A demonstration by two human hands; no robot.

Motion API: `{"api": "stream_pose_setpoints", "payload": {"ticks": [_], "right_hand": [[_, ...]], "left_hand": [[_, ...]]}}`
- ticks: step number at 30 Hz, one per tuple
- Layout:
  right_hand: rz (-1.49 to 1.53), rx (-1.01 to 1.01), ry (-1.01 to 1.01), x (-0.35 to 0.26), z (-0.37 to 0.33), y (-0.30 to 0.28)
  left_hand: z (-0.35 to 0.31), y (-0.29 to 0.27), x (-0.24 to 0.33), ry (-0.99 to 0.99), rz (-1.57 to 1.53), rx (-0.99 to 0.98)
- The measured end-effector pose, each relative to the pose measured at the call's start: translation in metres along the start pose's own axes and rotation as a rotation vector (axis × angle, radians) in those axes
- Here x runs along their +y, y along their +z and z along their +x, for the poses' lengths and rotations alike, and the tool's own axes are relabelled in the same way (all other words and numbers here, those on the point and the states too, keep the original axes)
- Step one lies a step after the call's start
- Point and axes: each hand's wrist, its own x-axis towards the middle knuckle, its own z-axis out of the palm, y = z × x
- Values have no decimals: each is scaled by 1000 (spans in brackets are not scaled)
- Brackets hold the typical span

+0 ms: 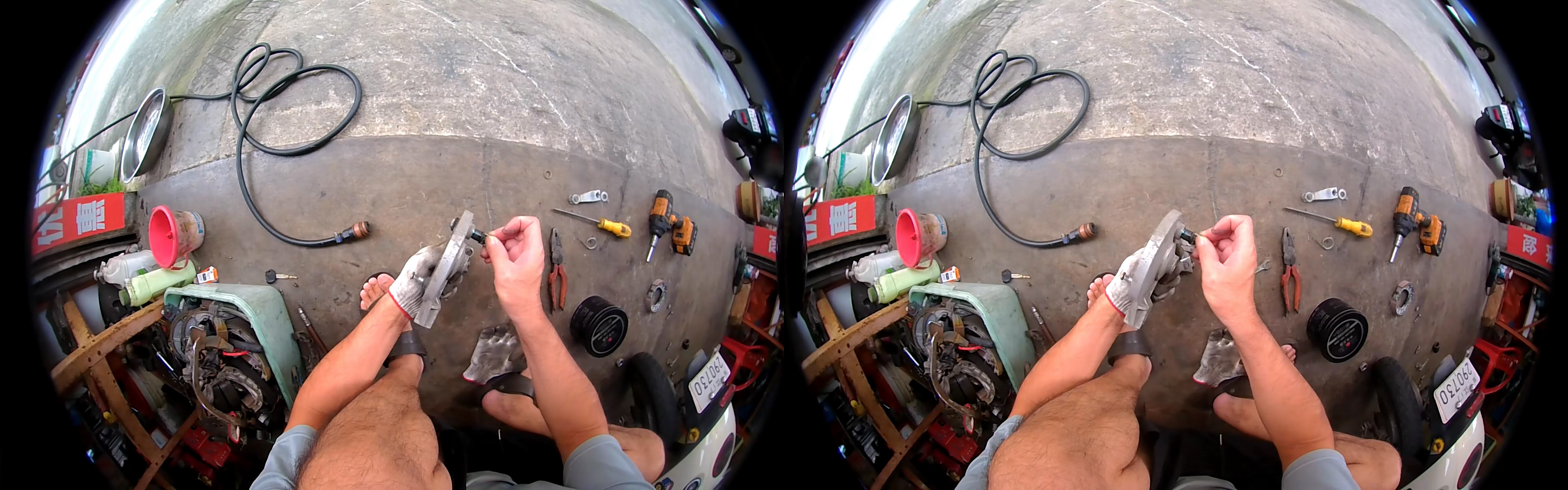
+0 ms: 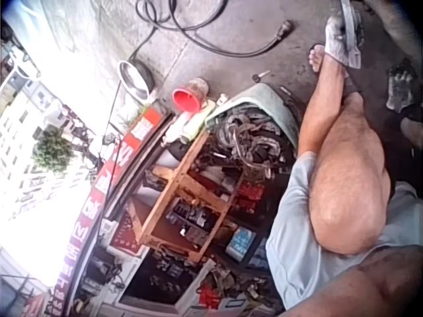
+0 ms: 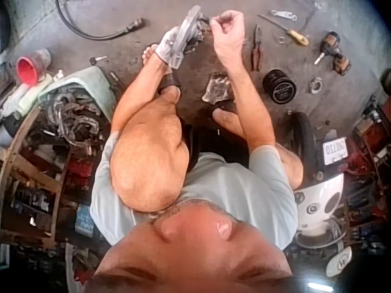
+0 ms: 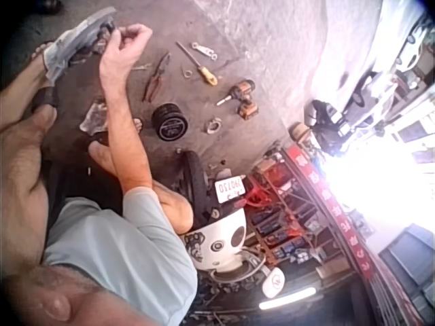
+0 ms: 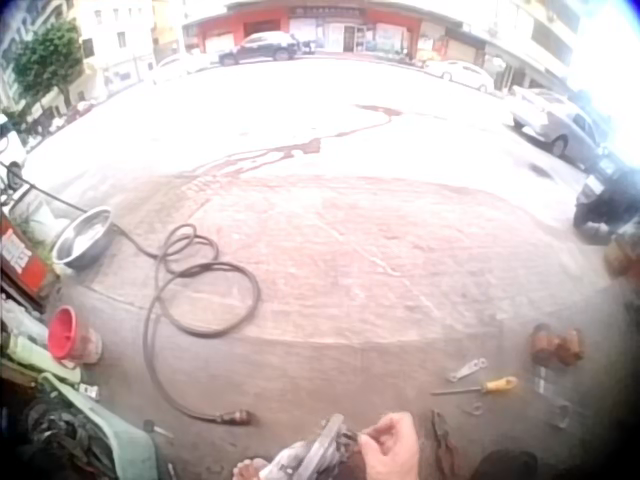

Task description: The person applies grease to a metal pin and inserts it into a brake hub before fitting a brake shoe assembly into the housing, using pliers to adjust the components.

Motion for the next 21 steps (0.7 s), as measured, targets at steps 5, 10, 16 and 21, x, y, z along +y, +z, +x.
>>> {"api": "stream_pose_setpoints", "payload": {"ticks": [5,10,16,21], "right_hand": [[134,26,122,11,5,-35],[197,184,94,12,4,-75],[115,197,36,-5,3,-73],[-35,153,-12,-15,1,-50]], "left_hand": [[-11,2,27,57,-14,-132],[-8,5,36,476,296,251],[-6,10,32,758,813,469],[-20,30,36,755,964,553]]}}
